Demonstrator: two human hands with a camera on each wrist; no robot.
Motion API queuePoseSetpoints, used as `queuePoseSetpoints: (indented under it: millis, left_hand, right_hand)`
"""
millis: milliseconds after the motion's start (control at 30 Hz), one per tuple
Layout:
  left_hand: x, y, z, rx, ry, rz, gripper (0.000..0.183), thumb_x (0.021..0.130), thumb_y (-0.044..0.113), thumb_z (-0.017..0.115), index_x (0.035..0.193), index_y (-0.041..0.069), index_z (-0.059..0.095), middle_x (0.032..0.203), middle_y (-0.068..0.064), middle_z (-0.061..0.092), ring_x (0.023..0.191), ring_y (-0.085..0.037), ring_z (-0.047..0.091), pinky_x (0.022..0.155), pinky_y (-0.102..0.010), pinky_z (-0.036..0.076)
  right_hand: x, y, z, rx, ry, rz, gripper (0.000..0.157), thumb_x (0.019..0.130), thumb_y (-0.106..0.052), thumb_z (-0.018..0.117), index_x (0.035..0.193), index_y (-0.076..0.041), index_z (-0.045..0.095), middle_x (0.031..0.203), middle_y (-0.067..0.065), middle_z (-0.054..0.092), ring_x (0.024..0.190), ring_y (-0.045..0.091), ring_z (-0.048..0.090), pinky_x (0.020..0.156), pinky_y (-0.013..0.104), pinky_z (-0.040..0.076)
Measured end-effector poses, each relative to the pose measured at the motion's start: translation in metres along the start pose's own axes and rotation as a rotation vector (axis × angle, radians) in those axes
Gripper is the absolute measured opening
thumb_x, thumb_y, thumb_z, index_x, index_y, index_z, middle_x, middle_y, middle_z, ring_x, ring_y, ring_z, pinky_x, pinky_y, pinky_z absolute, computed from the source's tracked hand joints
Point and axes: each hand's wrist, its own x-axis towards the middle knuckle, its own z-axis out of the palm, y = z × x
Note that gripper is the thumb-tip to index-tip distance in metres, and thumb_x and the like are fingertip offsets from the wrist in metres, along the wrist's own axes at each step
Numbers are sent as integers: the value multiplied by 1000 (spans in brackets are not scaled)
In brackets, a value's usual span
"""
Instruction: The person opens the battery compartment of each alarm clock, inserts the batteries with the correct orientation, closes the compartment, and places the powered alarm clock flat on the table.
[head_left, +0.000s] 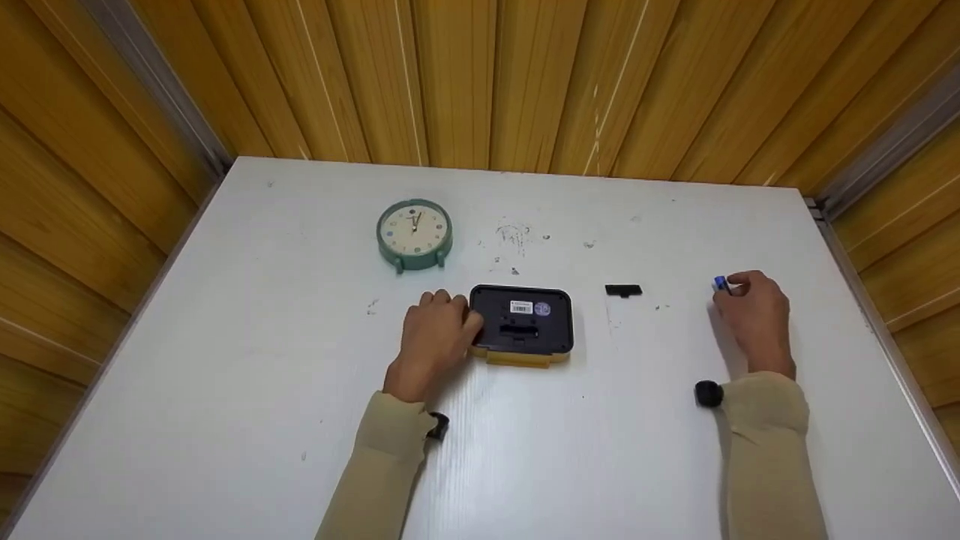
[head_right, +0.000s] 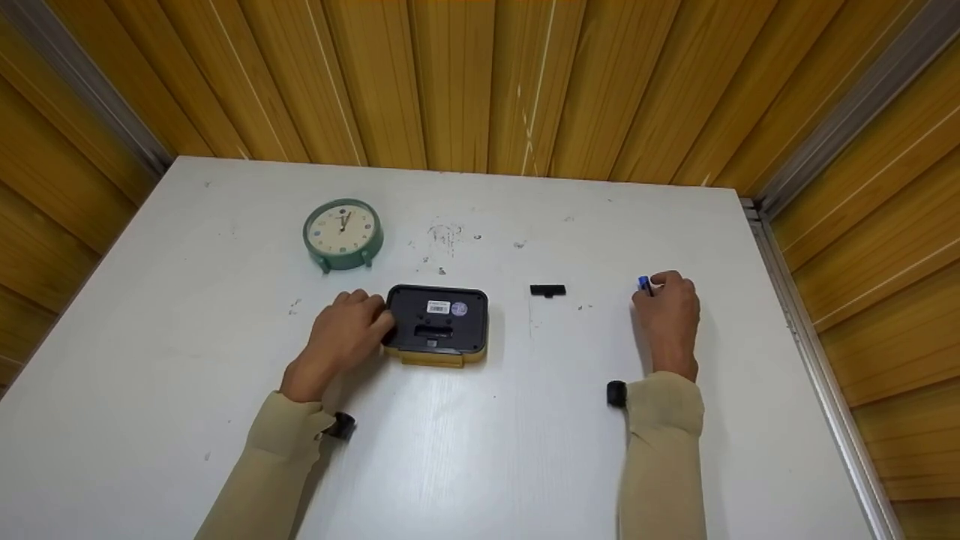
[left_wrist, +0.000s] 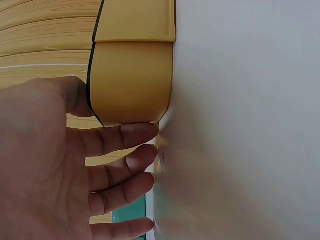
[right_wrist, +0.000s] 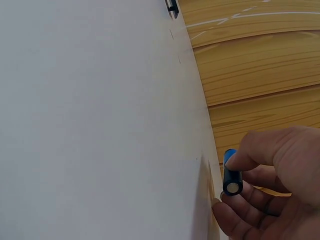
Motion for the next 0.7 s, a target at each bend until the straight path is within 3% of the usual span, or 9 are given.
queuePoseSetpoints:
  millis: [400, 567, 700]
  left_hand:
    - [4, -2, 0, -28, -6, 0, 42, 104, 34, 47, 108, 1, 73, 101, -15, 65, 93, -34, 56, 85, -52, 50]
    - [3, -2, 0, -23, -19, -13, 46, 105, 35, 46, 114, 0, 73, 103, -15, 65, 94, -33, 55, 87, -52, 50]
    - [2, -1, 1, -33, 6, -3, 43, 104, 34, 48, 108, 1, 74, 99, -14, 65, 91, -33, 56, 85, -52, 51]
  right_hand:
    - [-13, -10, 13, 55, -63, -12, 58, 106, -28, 58, 156, -1, 46, 129, 21, 58, 103, 29, 59, 74, 29, 50]
    - [-17, -13, 16, 50, -43, -48, 56, 105, -23, 59, 157, -6, 48, 123, 19, 57, 100, 28, 60, 72, 28, 50]
    - [-18, -19, 16, 25, -9, -100, 51, 103, -20, 60, 150, -2, 53, 117, 17, 59, 96, 27, 55, 70, 28, 48]
